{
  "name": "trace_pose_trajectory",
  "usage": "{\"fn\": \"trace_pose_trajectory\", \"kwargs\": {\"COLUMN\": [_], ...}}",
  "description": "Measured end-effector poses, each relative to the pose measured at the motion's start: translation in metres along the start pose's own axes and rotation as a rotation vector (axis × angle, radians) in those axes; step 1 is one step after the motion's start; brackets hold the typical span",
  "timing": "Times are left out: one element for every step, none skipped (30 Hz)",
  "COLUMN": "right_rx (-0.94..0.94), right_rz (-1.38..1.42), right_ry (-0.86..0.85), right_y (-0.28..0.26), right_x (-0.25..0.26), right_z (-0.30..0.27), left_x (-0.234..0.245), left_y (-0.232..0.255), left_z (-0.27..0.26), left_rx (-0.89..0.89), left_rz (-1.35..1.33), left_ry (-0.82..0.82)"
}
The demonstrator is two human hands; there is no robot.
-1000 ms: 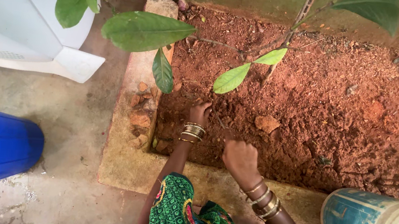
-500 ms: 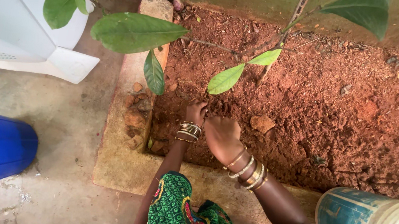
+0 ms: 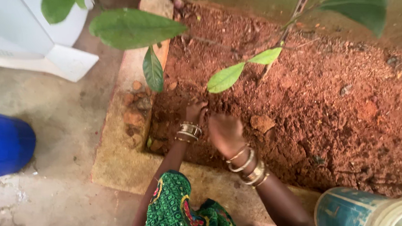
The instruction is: The person uses a screwdriver to loosen the soil around a small plant in a concrete planter and picks out stones by hand.
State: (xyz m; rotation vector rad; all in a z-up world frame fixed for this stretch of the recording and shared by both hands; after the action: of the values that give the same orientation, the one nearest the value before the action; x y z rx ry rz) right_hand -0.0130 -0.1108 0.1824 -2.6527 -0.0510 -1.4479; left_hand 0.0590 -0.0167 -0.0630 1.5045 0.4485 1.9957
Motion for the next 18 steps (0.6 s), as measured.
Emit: {"fn": "trace_pose_trajectory", "kwargs": {"right_rx": [-0.001, -0.012, -0.024, -0.026, 0.012, 0.051, 0.049, 0.075, 0.1, 0.099, 0.15, 0.203, 0.204, 0.163, 0.122, 0.118, 0.117, 0.114], "right_rz": [-0.002, 0.08, 0.161, 0.161, 0.258, 0.355, 0.355, 0.442, 0.528, 0.526, 0.572, 0.617, 0.617, 0.592, 0.568, 0.568, 0.561, 0.55], "right_ry": [-0.012, -0.03, -0.047, -0.049, 0.033, 0.114, 0.112, 0.189, 0.267, 0.272, 0.359, 0.438, 0.436, 0.451, 0.466, 0.468, 0.51, 0.551], "right_y": [0.008, 0.016, 0.023, 0.029, 0.031, 0.034, 0.037, 0.041, 0.045, 0.049, 0.051, 0.052, 0.054, 0.057, 0.06, 0.062, 0.064, 0.067], "right_x": [-0.006, -0.007, -0.009, -0.012, -0.011, -0.011, -0.015, -0.013, -0.012, -0.013, -0.01, -0.009, -0.012, -0.012, -0.012, -0.012, -0.011, -0.009], "right_z": [-0.004, -0.007, -0.011, -0.016, -0.021, -0.028, -0.033, -0.038, -0.044, -0.048, -0.055, -0.062, -0.067, -0.072, -0.075, -0.077, -0.08, -0.083], "left_x": [0.002, 0.005, 0.01, 0.015, 0.019, 0.022, 0.024, 0.025, 0.026, 0.027, 0.027, 0.027, 0.03, 0.035, 0.039, 0.043, 0.048, 0.054], "left_y": [-0.001, -0.002, 0.001, 0.006, 0.01, 0.012, 0.013, 0.014, 0.016, 0.015, 0.013, 0.013, 0.016, 0.019, 0.021, 0.028, 0.034, 0.041], "left_z": [-0.005, -0.003, -0.002, -0.002, -0.002, -0.003, -0.003, -0.003, -0.005, -0.007, -0.007, -0.008, -0.008, -0.006, -0.006, -0.006, -0.005, -0.003], "left_rx": [0.022, 0.037, 0.038, 0.026, 0.013, 0.014, 0.028, 0.037, 0.032, 0.084, 0.136, 0.139, 0.114, 0.084, 0.083, 0.075, 0.067, 0.065], "left_rz": [-0.051, -0.101, -0.103, -0.086, -0.07, -0.072, -0.087, -0.104, -0.106, -0.154, -0.202, -0.201, -0.191, -0.177, -0.175, -0.15, -0.126, -0.131], "left_ry": [-0.003, 0.001, 0.001, 0.001, 0.001, -0.002, -0.001, 0.0, -0.003, 0.001, 0.005, 0.006, 0.077, 0.148, 0.149, 0.148, 0.148, 0.147]}}
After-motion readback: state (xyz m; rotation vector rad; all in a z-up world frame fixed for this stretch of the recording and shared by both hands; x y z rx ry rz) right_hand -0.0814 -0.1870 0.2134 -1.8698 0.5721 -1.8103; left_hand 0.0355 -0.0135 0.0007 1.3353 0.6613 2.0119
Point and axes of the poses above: each hand's wrist, its own z-axis towards the middle knuckle, its own x-axis out of the back of the hand, y = z × x, the point moved 5 cm from there along z, towards the middle knuckle, and after that the axes turned 11 degrees about z, right-handed, at the moved point
